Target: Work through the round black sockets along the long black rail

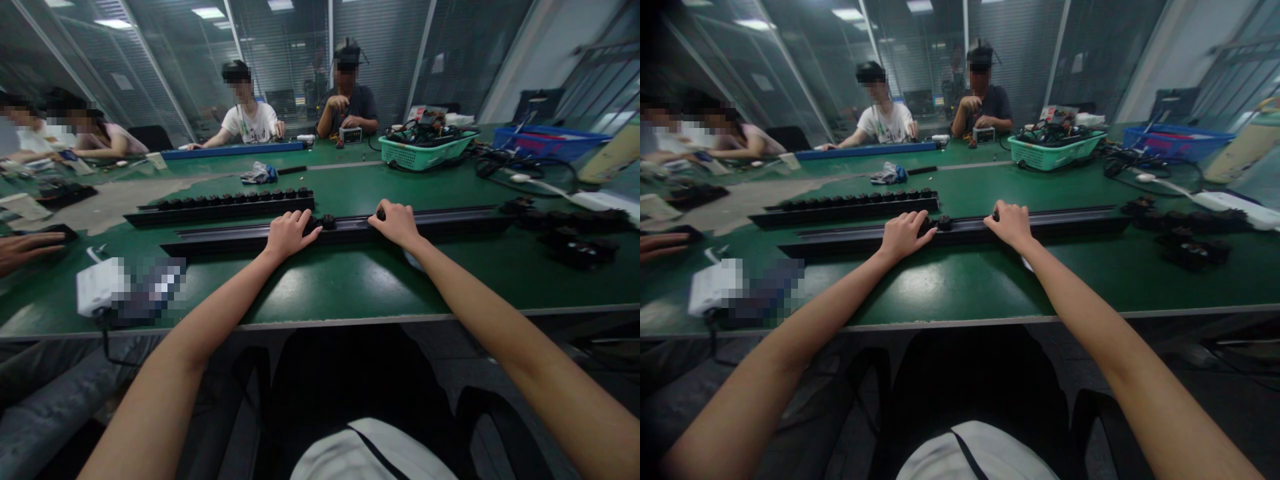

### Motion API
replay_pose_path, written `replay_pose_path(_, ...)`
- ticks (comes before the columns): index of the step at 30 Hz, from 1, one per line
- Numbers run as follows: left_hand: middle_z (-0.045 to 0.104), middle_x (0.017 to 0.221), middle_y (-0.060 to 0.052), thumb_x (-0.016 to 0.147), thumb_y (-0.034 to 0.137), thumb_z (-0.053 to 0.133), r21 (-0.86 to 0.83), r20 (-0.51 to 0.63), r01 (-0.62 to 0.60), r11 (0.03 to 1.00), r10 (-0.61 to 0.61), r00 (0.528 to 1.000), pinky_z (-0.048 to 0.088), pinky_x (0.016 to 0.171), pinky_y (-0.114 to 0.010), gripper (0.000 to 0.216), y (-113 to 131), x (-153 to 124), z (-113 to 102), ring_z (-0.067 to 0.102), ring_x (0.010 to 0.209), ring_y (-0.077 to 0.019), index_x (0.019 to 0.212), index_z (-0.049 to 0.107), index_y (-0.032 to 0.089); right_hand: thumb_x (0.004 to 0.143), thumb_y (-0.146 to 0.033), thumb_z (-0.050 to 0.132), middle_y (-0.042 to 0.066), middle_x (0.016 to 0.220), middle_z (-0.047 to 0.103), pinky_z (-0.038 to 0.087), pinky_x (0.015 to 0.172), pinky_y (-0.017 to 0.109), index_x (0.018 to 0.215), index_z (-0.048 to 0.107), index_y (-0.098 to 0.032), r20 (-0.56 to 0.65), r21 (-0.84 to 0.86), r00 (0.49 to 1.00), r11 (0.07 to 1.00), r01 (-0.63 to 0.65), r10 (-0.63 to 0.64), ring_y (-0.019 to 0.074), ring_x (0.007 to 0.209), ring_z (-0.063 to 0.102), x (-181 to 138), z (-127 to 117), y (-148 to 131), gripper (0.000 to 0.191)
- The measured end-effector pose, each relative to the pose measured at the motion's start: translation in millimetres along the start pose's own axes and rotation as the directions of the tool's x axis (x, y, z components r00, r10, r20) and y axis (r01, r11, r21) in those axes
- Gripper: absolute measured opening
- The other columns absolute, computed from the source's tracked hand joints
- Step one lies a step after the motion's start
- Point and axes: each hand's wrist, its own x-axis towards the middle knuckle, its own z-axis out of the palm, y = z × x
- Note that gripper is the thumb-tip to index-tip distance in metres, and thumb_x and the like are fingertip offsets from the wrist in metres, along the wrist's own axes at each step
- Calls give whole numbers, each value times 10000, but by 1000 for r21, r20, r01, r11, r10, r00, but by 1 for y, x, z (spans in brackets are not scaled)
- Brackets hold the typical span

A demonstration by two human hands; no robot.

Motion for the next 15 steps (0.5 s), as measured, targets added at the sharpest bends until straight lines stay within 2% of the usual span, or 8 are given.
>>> replay_pose_path(15, 727, 1173, -177, 1053, 676, 324, -6, 6, 3, 1000, -3, 1000, 487, 837, -431, 675, 0, 0, 0, 663, 1092, -348, 1391, 630, 177, 921, -432, 527, 166, 1007, 748, 403, 890, 463, 1008, 651, -207, -7, 3, 1000, 1000, -7, 7, 348, 954, 639, 0, 0, 0, 271)
